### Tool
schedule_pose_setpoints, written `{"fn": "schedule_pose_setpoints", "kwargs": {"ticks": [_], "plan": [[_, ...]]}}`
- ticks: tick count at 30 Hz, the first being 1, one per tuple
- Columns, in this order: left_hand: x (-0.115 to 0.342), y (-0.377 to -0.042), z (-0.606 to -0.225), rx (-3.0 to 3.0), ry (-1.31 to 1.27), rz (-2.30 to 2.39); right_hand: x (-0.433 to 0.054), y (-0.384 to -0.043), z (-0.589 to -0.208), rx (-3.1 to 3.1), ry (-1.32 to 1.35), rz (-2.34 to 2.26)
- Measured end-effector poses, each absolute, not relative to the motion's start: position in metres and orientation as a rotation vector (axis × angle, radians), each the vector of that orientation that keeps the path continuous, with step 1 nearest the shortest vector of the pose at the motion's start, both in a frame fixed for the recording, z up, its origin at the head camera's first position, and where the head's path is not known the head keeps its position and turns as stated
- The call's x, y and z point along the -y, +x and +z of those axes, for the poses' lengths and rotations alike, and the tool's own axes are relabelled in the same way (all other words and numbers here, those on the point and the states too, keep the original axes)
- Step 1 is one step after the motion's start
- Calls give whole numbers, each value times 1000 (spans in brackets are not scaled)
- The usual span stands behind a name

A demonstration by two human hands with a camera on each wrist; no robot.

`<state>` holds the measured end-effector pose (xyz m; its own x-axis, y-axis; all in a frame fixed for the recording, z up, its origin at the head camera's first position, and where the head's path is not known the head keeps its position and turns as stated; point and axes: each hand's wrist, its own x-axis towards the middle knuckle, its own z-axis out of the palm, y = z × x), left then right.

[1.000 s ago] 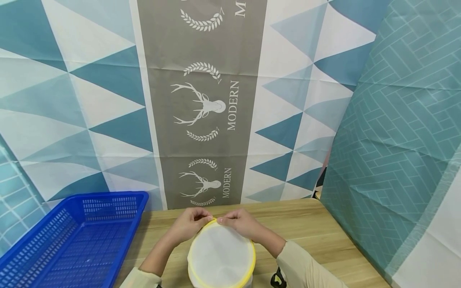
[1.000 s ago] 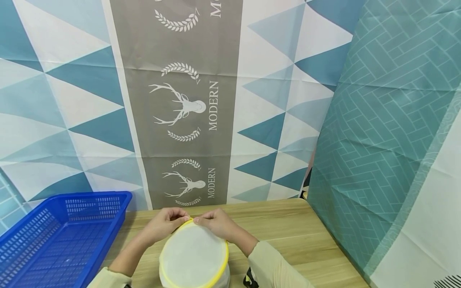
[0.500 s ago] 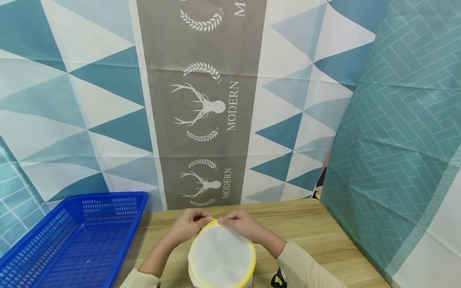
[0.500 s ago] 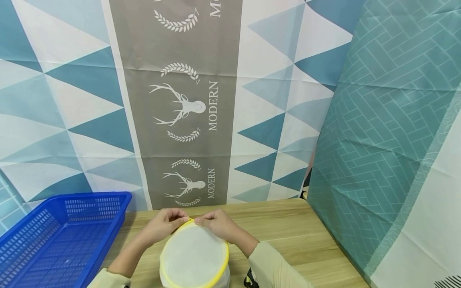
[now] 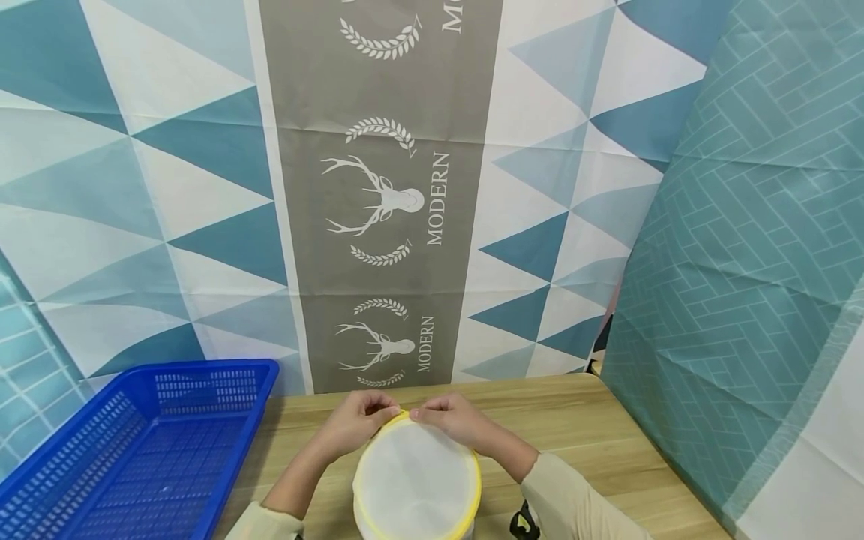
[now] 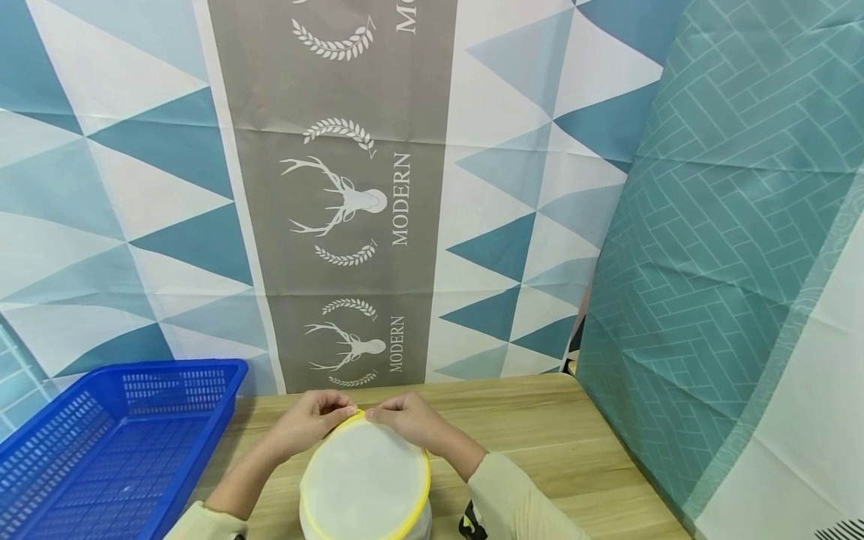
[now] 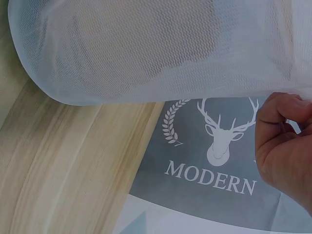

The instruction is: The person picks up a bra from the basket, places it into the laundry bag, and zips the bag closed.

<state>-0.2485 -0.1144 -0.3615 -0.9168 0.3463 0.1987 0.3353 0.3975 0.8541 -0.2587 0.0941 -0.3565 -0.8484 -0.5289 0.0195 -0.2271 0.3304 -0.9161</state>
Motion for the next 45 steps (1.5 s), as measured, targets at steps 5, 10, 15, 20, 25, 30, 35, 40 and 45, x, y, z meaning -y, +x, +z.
{"fn": "schedule_pose_setpoints", "kwargs": {"ticks": [5, 10, 15, 20, 25, 30, 35, 40, 45], "plan": [[113, -249, -360, -2651, 626, 1579, -92, -261, -355, -2299, -696, -1495], [113, -249, -359, -2668, 619, 1567, -91, -262, -354, -2278, -712, -1490], [113, -248, -357, -2655, 629, 1569, -91, -262, -354, -2287, -714, -1490], [113, -248, -358, -2642, 635, 1578, -91, -262, -356, -2307, -698, -1499], [113, -249, -360, -2642, 639, 1570, -92, -260, -357, -2321, -692, -1515], [113, -250, -361, -2636, 649, 1571, -93, -259, -357, -2313, -702, -1523], [113, -249, -360, -2632, 652, 1574, -94, -257, -357, -2298, -696, -1539], [113, -248, -361, -2639, 642, 1572, -94, -256, -358, -2285, -692, -1551], [113, -248, -361, -2634, 642, 1575, -94, -257, -359, -2280, -685, -1555]]}}
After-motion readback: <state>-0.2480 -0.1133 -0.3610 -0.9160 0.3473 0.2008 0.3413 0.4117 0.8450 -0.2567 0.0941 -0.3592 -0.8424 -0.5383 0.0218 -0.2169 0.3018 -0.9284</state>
